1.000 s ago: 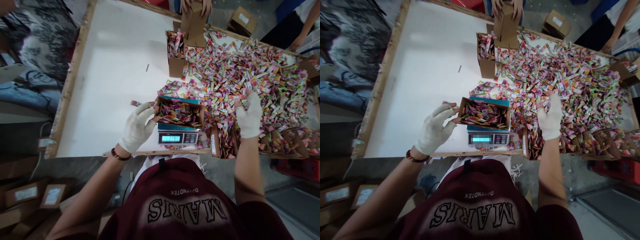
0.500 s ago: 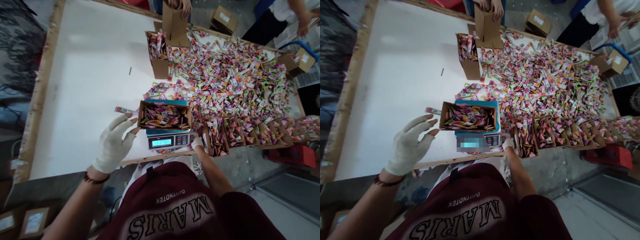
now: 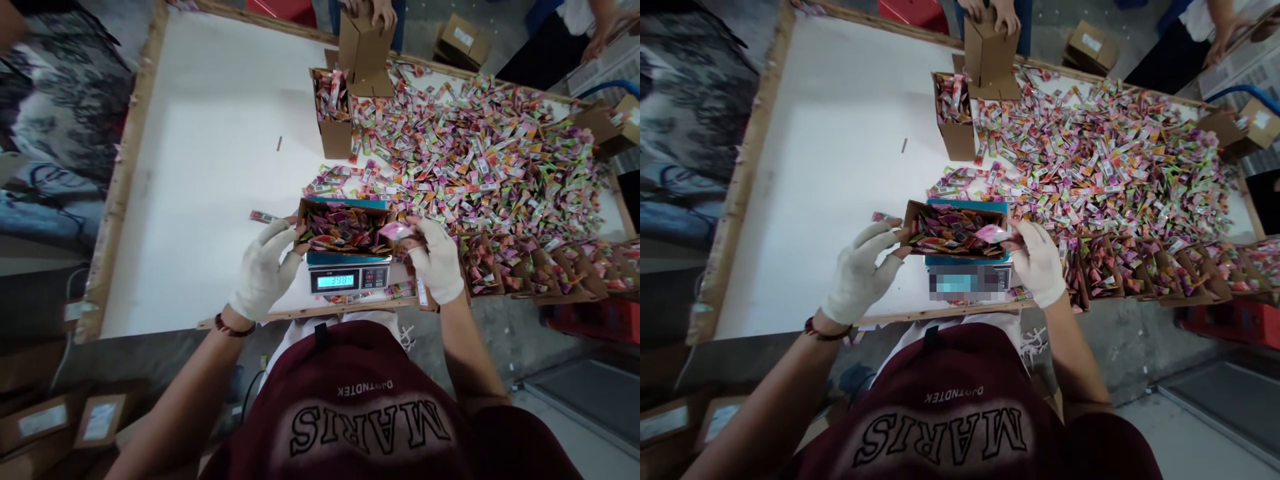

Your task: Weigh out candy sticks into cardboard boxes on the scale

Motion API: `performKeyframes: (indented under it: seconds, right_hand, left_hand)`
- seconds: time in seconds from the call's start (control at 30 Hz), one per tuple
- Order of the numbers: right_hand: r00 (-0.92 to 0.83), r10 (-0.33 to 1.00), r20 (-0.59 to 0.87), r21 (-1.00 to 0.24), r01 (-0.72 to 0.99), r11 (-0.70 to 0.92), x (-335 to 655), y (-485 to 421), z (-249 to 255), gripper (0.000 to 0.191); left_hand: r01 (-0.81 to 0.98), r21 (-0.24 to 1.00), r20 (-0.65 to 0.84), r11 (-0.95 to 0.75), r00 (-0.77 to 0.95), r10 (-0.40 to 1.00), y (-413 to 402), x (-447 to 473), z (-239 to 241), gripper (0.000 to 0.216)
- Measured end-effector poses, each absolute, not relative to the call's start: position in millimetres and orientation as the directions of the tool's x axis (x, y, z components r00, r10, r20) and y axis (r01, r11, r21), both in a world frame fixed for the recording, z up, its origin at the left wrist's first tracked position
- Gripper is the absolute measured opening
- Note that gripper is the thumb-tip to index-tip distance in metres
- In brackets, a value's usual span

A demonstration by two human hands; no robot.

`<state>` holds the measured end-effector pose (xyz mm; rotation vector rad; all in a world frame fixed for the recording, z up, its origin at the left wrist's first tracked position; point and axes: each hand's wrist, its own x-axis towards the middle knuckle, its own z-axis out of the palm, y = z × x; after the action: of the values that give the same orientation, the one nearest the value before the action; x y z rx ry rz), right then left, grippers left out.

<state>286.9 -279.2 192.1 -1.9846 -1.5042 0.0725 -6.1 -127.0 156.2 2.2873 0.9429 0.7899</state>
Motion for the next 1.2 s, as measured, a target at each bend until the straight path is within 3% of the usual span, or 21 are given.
performKeyframes:
  seconds: [0.07, 0.17, 0.3, 0.43, 0.57, 0.67, 0.8, 0.9, 1.0, 1.1, 1.2]
  right_hand:
    - [0.323, 0.900, 0.292, -0.554, 0.824, -0.116, 287, -281, 201, 0.033]
    - [0.473, 0.835, 0.282, -0.580, 0.777, -0.244, 297, -302, 197, 0.034]
    - [0.604, 0.764, 0.227, -0.561, 0.722, -0.404, 317, -341, 177, 0.034]
    - [0.628, 0.754, 0.190, -0.517, 0.717, -0.467, 326, -363, 164, 0.036]
    - [0.675, 0.734, 0.080, -0.309, 0.716, -0.625, 328, -377, 151, 0.036]
    - [0.731, 0.651, -0.206, -0.062, 0.654, -0.754, 323, -388, 133, 0.037]
    - [0.719, 0.485, -0.498, 0.167, 0.628, -0.760, 307, -393, 108, 0.046]
    - [0.728, 0.431, -0.533, 0.243, 0.620, -0.746, 299, -388, 95, 0.047]
    - [0.746, 0.406, -0.528, 0.267, 0.600, -0.754, 300, -379, 88, 0.036]
    - [0.751, 0.412, -0.515, 0.270, 0.599, -0.754, 311, -373, 90, 0.030]
    - [0.755, 0.438, -0.488, 0.276, 0.610, -0.743, 327, -375, 111, 0.030]
  left_hand:
    - [0.436, 0.661, 0.309, -0.610, 0.583, 0.752, -128, -7, 159, 0.024]
    - [0.465, 0.649, 0.323, -0.602, 0.549, 0.771, -128, -17, 158, 0.025]
    - [0.489, 0.650, 0.332, -0.582, 0.507, 0.796, -123, -30, 157, 0.026]
    - [0.467, 0.651, 0.338, -0.599, 0.528, 0.779, -117, -23, 170, 0.026]
    - [0.391, 0.665, 0.338, -0.637, 0.603, 0.723, -113, 0, 188, 0.029]
    - [0.357, 0.680, 0.315, -0.641, 0.647, 0.694, -113, 16, 195, 0.031]
    - [0.346, 0.674, 0.290, -0.653, 0.688, 0.665, -112, 31, 198, 0.033]
    - [0.317, 0.660, 0.305, -0.681, 0.715, 0.629, -111, 38, 192, 0.031]
    - [0.280, 0.604, 0.274, -0.747, 0.807, 0.524, -113, 47, 177, 0.029]
    - [0.327, 0.464, 0.097, -0.823, 0.905, 0.414, -121, 58, 159, 0.032]
    - [0.422, 0.319, -0.075, -0.848, 0.904, 0.422, -129, 68, 144, 0.038]
